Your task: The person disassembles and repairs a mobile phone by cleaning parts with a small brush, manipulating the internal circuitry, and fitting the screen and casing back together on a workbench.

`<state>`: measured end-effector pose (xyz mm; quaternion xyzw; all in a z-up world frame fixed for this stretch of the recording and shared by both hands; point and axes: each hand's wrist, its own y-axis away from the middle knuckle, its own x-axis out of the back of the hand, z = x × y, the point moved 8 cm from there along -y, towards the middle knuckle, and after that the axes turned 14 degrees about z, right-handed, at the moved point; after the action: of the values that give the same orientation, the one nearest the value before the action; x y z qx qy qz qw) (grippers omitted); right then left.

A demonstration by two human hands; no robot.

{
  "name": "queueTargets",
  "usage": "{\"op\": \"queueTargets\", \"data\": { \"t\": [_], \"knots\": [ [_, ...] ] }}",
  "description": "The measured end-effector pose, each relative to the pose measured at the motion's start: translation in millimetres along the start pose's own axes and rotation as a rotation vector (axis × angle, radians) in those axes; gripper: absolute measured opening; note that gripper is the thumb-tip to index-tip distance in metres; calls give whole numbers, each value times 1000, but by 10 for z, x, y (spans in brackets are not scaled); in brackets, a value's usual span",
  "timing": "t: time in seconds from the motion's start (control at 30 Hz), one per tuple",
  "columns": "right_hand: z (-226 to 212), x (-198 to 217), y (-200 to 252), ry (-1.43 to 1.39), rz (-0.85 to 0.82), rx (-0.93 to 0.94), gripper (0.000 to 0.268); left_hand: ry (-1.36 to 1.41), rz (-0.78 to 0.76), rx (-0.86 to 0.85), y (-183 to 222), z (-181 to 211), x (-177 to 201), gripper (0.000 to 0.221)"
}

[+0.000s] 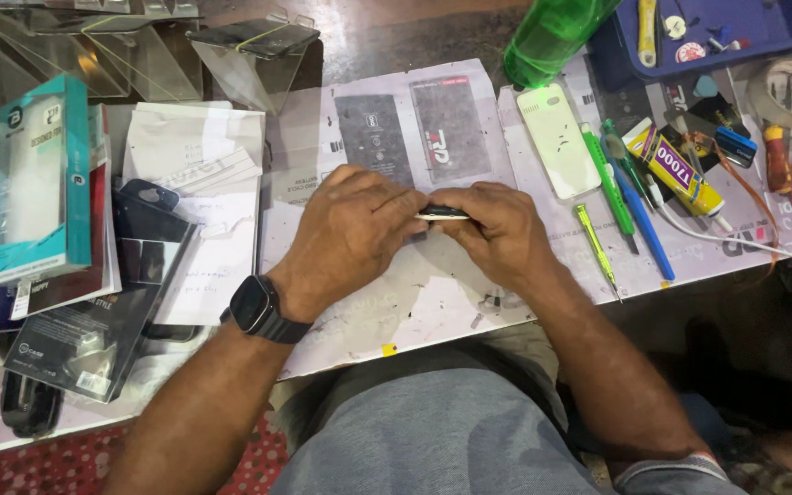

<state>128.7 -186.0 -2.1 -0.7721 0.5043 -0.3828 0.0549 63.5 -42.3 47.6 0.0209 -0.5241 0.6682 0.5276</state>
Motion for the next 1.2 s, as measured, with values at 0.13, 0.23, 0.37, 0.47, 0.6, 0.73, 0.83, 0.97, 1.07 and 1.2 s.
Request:
{"op": "queueTargets", "data": {
  "t": [0.13, 0.23, 0.37, 0.47, 0.6, 0.73, 0.83, 0.97, 1.07, 1.2],
  "knots": [
    [-54, 15, -1, -36, 1, 43, 37, -42, 33, -20, 44, -31, -43, 21],
    [-98, 49, 8, -98, 30, 52, 38, -46, 39, -40, 62, -34, -41, 19],
    [-62, 69, 18, -53, 38, 43, 36, -57, 45, -23, 77, -39, -68, 19],
    [-66, 76, 11, -36, 58, 41, 35, -64, 56, -23, 78, -37, -63, 19],
    [-104, 86, -7, -22, 65, 59, 32, -56, 68, -23, 68, -30, -56, 19],
    [-168, 96, -13, -21, 102, 111, 29, -44, 82, -46, 66, -7, -56, 18],
    [-183, 108, 19, -6, 129, 136, 27, -60, 77, -28, 76, -9, -77, 15],
    [-73, 142, 35, 59, 159, 56, 26, 12, 114, 81, 58, -116, 8, 23],
    [-27, 238, 6, 42, 230, 8, 24, 174, 173, 159, 11, -317, 164, 28],
    [-7, 289, 38, 18, 287, -59, 21, 296, 131, 259, 60, -461, 119, 21]
  ]
}}
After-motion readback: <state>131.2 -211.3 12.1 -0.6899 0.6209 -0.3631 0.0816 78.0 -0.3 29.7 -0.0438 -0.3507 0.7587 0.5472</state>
